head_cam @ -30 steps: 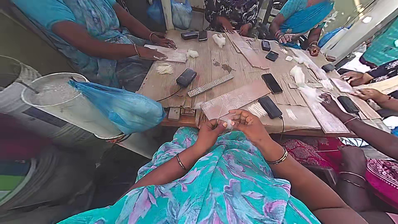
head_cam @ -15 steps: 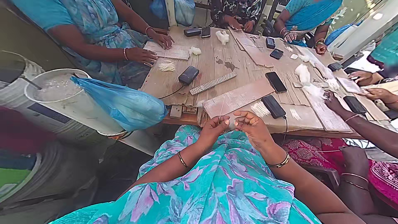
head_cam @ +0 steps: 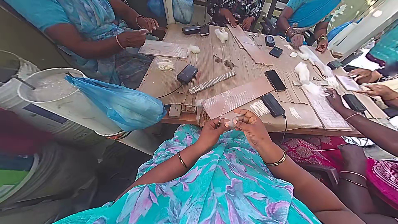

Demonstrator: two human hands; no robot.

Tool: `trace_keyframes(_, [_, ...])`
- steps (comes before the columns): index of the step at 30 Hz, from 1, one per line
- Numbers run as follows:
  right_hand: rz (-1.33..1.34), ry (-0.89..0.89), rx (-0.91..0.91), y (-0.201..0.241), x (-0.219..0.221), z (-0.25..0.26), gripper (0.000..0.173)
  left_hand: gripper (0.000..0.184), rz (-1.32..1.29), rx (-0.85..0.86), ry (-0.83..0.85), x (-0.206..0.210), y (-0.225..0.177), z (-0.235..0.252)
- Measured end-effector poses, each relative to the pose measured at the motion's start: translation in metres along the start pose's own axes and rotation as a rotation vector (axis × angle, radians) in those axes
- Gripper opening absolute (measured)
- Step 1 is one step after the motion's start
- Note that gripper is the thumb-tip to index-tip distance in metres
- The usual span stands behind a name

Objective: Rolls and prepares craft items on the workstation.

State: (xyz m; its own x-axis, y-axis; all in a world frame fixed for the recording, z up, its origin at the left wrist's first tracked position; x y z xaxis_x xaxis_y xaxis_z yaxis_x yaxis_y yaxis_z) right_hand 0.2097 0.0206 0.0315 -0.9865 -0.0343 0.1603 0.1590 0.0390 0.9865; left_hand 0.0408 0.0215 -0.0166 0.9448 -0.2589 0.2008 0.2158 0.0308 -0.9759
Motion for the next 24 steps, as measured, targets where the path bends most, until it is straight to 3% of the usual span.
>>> trace_keyframes(4, [-0.024,-0.020,-0.043,-0.0018,-0.0002,0.0005,0.035,0.005,0.006,-0.043,-0.051,0.0016,-0.0034,-0.0021])
trace_keyframes(8, [-0.148,0.061,-0.053,-0.0050,-0.0024,-0.0005,0.046,0.004,0.021,-0.063,-0.067,0.0007,-0.0019,-0.0022])
trace_keyframes(24, [-0.107,-0.005,-0.049,-0.0073,-0.0046,0.0040,0.038,0.004,-0.050,-0.084,-0.072,-0.0017,0.0016,-0.0007])
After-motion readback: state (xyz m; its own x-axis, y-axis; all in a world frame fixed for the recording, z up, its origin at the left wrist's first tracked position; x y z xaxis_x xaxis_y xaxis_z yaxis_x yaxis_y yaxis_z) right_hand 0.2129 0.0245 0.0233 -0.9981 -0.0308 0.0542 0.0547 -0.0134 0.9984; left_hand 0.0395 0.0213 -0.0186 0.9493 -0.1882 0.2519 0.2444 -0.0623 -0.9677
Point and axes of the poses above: each hand's wrist, its own z-axis towards the middle knuckle, its own x-axis out of the palm, y = z × x, the point moved 1 cm from there along z, towards the middle knuckle, and after that the axes turned 5 degrees about z, right-handed, at the moved point
